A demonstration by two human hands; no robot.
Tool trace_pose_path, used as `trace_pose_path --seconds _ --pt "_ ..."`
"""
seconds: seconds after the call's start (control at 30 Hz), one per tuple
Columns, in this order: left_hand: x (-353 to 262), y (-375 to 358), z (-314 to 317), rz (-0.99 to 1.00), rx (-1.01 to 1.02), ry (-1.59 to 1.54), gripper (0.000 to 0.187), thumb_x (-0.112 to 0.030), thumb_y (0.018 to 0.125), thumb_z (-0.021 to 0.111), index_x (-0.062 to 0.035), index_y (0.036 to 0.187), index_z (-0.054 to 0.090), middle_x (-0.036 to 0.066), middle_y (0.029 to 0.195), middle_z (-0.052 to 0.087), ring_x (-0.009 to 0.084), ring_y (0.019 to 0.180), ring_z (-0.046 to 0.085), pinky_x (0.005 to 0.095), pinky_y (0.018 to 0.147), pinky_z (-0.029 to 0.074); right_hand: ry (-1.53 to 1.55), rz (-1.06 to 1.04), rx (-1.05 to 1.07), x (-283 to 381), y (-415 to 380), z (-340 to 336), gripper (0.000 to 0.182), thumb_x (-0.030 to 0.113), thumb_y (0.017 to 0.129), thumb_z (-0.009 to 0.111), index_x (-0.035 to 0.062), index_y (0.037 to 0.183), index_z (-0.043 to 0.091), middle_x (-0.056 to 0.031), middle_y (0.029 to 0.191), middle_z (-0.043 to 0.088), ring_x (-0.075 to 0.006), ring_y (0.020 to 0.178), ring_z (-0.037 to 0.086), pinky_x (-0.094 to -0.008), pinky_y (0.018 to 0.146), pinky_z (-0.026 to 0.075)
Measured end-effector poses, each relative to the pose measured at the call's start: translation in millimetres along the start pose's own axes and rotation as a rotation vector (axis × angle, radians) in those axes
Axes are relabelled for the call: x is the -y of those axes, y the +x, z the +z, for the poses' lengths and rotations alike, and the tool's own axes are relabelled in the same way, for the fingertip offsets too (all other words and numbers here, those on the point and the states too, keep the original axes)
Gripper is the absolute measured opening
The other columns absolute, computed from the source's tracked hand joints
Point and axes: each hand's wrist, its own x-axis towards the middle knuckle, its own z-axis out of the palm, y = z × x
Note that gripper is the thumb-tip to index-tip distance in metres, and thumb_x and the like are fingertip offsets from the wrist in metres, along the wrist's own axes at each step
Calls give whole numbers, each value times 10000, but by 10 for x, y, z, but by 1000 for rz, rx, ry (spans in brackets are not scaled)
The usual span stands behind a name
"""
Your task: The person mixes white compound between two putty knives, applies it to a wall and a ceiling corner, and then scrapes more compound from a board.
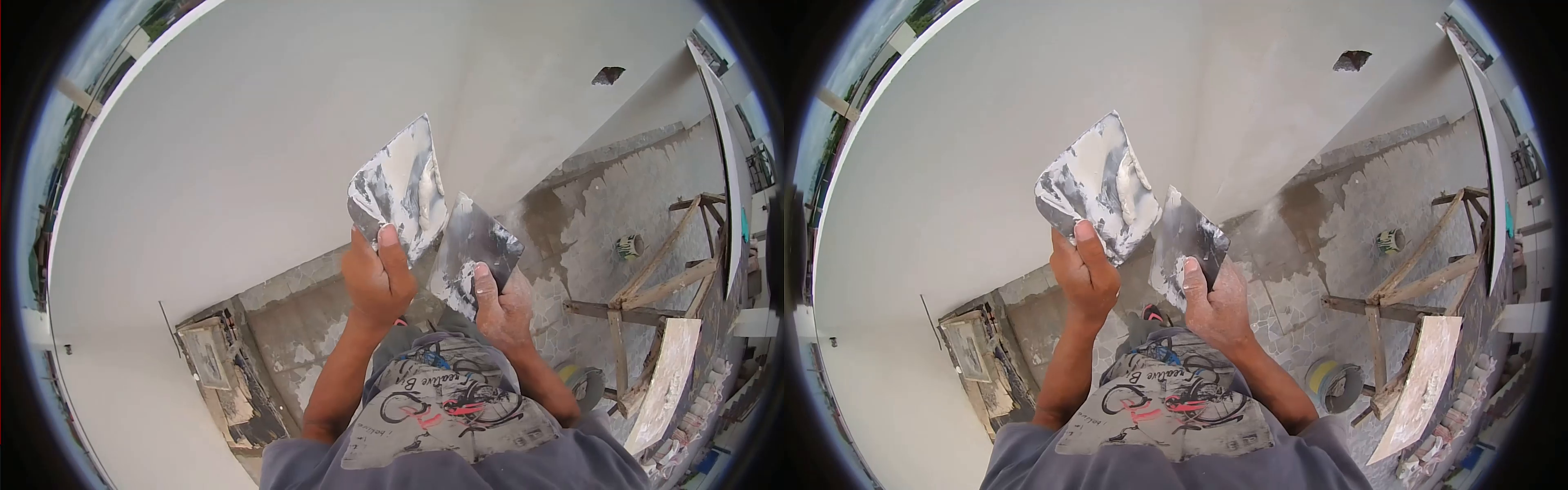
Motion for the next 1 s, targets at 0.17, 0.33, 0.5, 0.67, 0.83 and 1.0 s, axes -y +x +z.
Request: trace_pose_path --seconds 0.17,0.33,0.5,0.67,0.83,1.0 --pt "153 -147 34 152 147 215 134 -30 895 577 98 932 567 134 618 555 234 440 509 335 415 378 1 -5 -2 51 107 54 200 161 986 525 -26 956 590 -90 698 562 -200 603 537 -359 585 439" --pt "85 -89 44 268 229 310 189 -27 912 562 142 995 555 136 622 575 270 453 553 352 423 414 79 -1 -9 68 184 121 191 148 980 533 -27 929 592 -47 659 534 -125 581 492 -322 543 417" --pt "16 -84 26 184 316 382 214 -26 911 575 66 1103 589 170 979 694 261 666 676 337 548 535 123 21 -9 29 248 110 190 139 974 539 -21 889 597 -26 645 539 -107 570 471 -302 529 404" --pt "56 -192 41 122 377 424 237 -46 926 569 64 1136 567 174 929 689 269 633 666 346 531 529 112 9 -24 0 346 30 194 139 962 561 -29 873 601 -13 636 551 -91 589 475 -302 531 404" --pt "17 -237 31 47 440 447 232 -68 938 570 67 1127 566 180 837 675 294 561 642 361 509 520 259 55 -48 -169 431 22 205 150 955 569 -44 926 627 -9 701 590 -75 624 505 -281 557 429" --pt "21 -302 0 -155 484 379 253 -166 991 519 64 1085 568 196 720 624 354 543 619 421 516 490 743 314 -62 -197 583 12 216 132 942 576 -57 1030 634 -42 846 639 -90 706 594 -263 622 493"
